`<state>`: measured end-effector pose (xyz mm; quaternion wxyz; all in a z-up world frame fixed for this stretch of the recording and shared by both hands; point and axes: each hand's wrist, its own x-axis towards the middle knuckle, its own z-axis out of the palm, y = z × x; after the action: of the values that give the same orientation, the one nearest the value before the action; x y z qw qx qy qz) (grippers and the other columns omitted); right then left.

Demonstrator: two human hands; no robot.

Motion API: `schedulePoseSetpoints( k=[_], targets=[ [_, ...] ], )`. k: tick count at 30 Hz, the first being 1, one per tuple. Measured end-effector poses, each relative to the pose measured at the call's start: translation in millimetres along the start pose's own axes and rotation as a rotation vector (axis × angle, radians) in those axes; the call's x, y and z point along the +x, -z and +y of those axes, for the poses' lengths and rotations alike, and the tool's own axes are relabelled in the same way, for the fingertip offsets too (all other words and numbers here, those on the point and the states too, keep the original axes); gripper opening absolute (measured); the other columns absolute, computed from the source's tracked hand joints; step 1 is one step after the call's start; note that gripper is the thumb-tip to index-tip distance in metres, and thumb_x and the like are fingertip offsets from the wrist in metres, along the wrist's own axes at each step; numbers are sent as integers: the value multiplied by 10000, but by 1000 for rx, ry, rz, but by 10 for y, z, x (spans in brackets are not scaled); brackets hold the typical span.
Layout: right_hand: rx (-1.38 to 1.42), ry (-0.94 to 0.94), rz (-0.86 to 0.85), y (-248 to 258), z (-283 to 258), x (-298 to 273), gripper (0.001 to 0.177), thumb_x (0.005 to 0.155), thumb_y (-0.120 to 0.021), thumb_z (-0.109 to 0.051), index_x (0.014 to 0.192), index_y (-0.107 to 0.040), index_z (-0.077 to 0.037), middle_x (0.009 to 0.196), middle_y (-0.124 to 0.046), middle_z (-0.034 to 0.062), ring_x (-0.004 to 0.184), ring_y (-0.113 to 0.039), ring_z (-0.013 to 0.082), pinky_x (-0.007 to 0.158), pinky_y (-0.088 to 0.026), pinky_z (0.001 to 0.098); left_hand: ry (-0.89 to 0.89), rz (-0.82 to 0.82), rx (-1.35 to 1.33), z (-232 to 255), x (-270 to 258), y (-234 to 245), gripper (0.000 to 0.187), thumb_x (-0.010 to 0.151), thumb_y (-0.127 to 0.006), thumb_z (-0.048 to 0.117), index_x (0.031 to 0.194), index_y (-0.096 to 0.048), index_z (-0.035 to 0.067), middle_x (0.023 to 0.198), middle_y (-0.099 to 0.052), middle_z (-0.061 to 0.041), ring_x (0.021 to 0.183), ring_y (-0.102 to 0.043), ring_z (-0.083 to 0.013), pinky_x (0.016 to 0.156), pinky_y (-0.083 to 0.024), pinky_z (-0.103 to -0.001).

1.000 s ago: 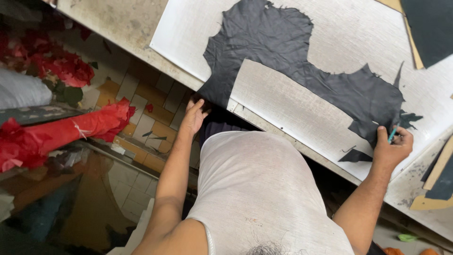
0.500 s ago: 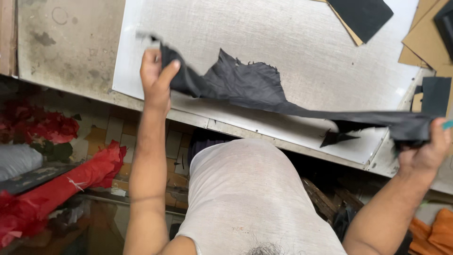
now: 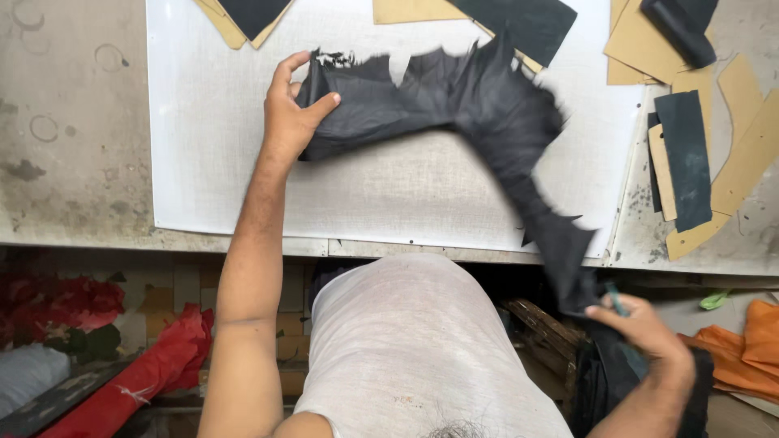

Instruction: The person lays out a piece of black fabric on a white work surface, places a cardboard template on top, and uses a utility knife to cut the fabric along the template's edge. The person repeats this process with different templates and fabric pieces, stacking the cut pieces aside.

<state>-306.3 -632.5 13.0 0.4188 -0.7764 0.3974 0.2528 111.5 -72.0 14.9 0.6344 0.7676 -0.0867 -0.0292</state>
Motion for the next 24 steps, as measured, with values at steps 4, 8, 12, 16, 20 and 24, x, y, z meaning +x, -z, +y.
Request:
schedulePoseSetpoints(
  k=[4, 8, 12, 16, 20, 24],
  targets=[
    [-458, -226, -17, -599, -521, -115, 408, 749, -909, -387, 1056, -840, -128, 952, -813, 122, 927, -735, 259, 916, -537, 401, 181, 156, 252, -459, -358, 99, 820, 894, -809, 43, 1559, -333, 100, 1020, -713, -96, 836, -720, -120, 684, -612, -255],
    [-232, 353, 269, -714, -1220, 125, 323, 878, -785, -331, 1109, -797, -107, 939, -782, 69, 886, -719, 168, 832, -547, 331, 199, 233, 249, -713, -727, 63, 841, 882, -813, 8, 1572, -343, 112, 1097, -633, -100, 778, -633, -107, 649, -587, -252],
    [76, 535, 531, -1006, -2028, 807, 291, 949, -805, -193, 1194, -746, -46, 921, -736, 39, 794, -662, 93, 701, -537, 272, 131, 388, 367, -788, -947, 10, 743, 928, -788, 30, 1558, -409, 143, 1342, -549, -132, 907, -634, -134, 777, -618, -266],
    [141, 543, 611, -1338, -2576, 1216, 442, 815, -888, -178, 1166, -663, -32, 790, -720, 12, 683, -671, 70, 623, -537, 238, -223, 236, 1062, -719, -876, -250, 680, 998, -780, 232, 1562, -402, 189, 1525, -436, -146, 1384, -453, -281, 1138, -431, -449],
    [142, 538, 562, -1393, -2564, 1280, 228, 853, -871, -145, 931, -691, -28, 689, -638, -1, 603, -562, 67, 559, -457, 246, -121, -256, 1095, -661, -829, -778, 1068, 939, -460, 760, 1615, -192, -22, 1690, -106, -243, 1565, -86, -348, 1250, -75, -580],
    [202, 452, 439, -1190, -2256, 1379, 189, 860, -831, -98, 827, -657, -35, 668, -590, -27, 580, -518, 53, 523, -413, 240, -303, -428, 1192, -548, -670, -1423, 1218, 880, -236, 933, 1616, -167, -35, 1706, -109, -226, 1584, -57, -315, 1264, -59, -544]
  ],
)
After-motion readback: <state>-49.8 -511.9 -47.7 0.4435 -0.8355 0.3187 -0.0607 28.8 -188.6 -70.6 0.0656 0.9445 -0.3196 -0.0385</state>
